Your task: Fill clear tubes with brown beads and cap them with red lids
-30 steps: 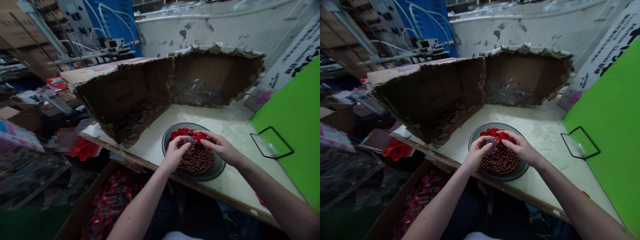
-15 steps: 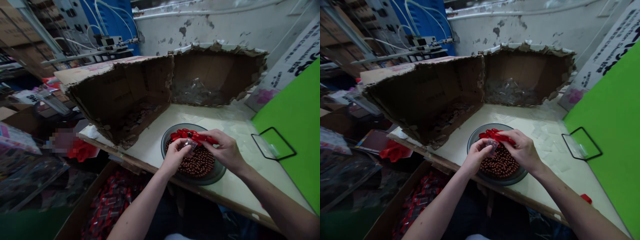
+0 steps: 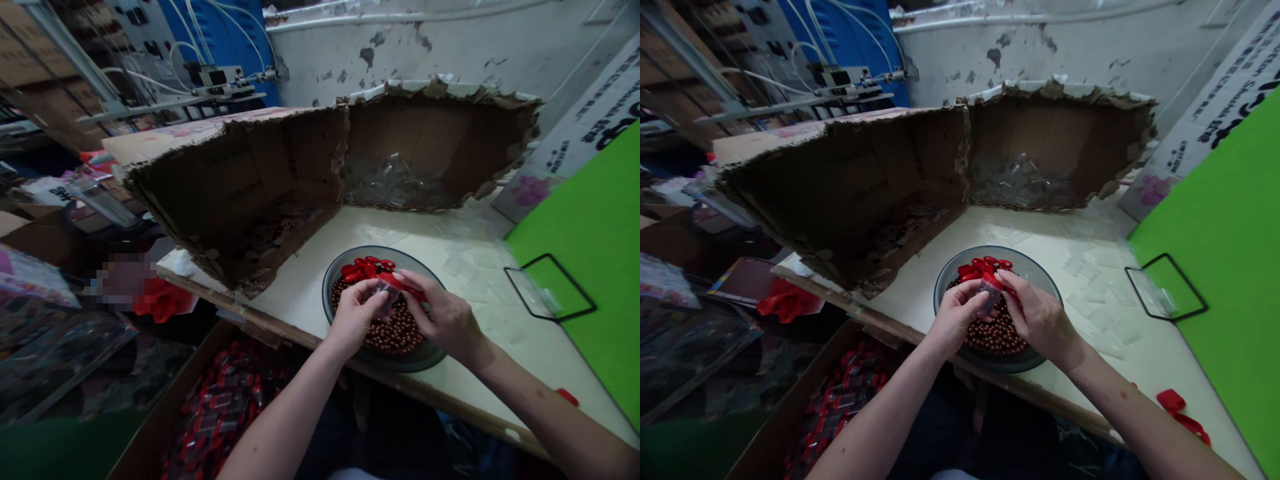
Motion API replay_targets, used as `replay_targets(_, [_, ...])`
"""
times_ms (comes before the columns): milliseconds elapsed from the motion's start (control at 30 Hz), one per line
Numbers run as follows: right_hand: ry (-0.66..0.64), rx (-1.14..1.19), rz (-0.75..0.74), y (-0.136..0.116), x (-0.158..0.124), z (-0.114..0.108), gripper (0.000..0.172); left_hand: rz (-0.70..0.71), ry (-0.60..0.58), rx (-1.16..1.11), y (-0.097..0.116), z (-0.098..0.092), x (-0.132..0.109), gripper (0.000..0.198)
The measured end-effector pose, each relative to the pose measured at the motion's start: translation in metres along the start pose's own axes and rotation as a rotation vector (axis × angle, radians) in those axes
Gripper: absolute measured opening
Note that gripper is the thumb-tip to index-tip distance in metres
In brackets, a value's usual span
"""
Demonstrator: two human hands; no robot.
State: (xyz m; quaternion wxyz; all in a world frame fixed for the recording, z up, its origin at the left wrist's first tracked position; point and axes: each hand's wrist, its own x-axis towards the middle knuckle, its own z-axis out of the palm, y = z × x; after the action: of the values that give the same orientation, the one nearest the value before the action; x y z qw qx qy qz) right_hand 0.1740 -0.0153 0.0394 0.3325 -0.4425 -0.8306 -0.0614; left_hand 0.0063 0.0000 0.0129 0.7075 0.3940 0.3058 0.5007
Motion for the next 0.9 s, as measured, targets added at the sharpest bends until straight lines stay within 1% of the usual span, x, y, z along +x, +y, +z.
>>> replay_targets(67, [0.014,-0.046,-0.047,-0.003,-0.001,0.001,0.048,0.001,0.004,0.005,0.001,0.003,-0.002,0.037])
replay_targets(133, [0.018,-0.044,-0.056,-0.005,-0.001,0.000,0.046,0.011,0.007,0.012,0.003,0.005,-0.002,0.037])
replay_targets(200, [0.022,-0.015,-0.032,-0.007,0.000,-0.003,0.043,0.029,0.002,0.025,0.006,0.006,-0.002,0.035])
replay_targets(267, [0.000,0.066,0.024,-0.007,0.001,-0.007,0.039,0.035,-0.012,0.042,0.009,0.006,0.000,0.036])
replay_targets(367, [-0.056,0.290,0.211,-0.005,0.008,-0.013,0.032,0.012,-0.080,0.065,0.013,0.003,0.005,0.038])
replay_targets(433, [-0.035,0.429,0.359,-0.003,0.016,-0.015,0.029,-0.014,-0.146,0.081,0.015,0.001,0.007,0.039])
replay_targets(500, [-0.013,0.582,0.460,-0.002,0.027,-0.015,0.031,-0.035,-0.192,0.104,0.016,-0.001,0.007,0.037])
replay_targets(533, [-0.032,0.690,0.502,-0.002,0.032,-0.014,0.034,-0.049,-0.207,0.121,0.016,-0.002,0.006,0.036])
replay_targets(633, [-0.172,1.065,0.635,-0.002,0.045,-0.008,0.044,-0.111,-0.252,0.210,0.013,-0.002,0.000,0.036])
replay_targets(667, [-0.210,1.157,0.669,-0.003,0.048,-0.006,0.045,-0.133,-0.274,0.239,0.011,-0.001,-0.002,0.037])
replay_targets(733, [-0.248,1.259,0.698,-0.005,0.050,0.001,0.044,-0.158,-0.301,0.284,0.007,0.003,-0.006,0.036])
replay_targets(767, [-0.245,1.283,0.699,-0.007,0.050,0.005,0.043,-0.156,-0.288,0.299,0.004,0.006,-0.007,0.034])
replay_targets(800, [-0.233,1.295,0.700,-0.008,0.050,0.008,0.042,-0.135,-0.247,0.314,0.001,0.009,-0.008,0.034])
replay_targets(900, [-0.172,1.273,0.721,-0.012,0.049,0.016,0.044,0.040,-0.030,0.389,-0.007,0.021,-0.009,0.045])
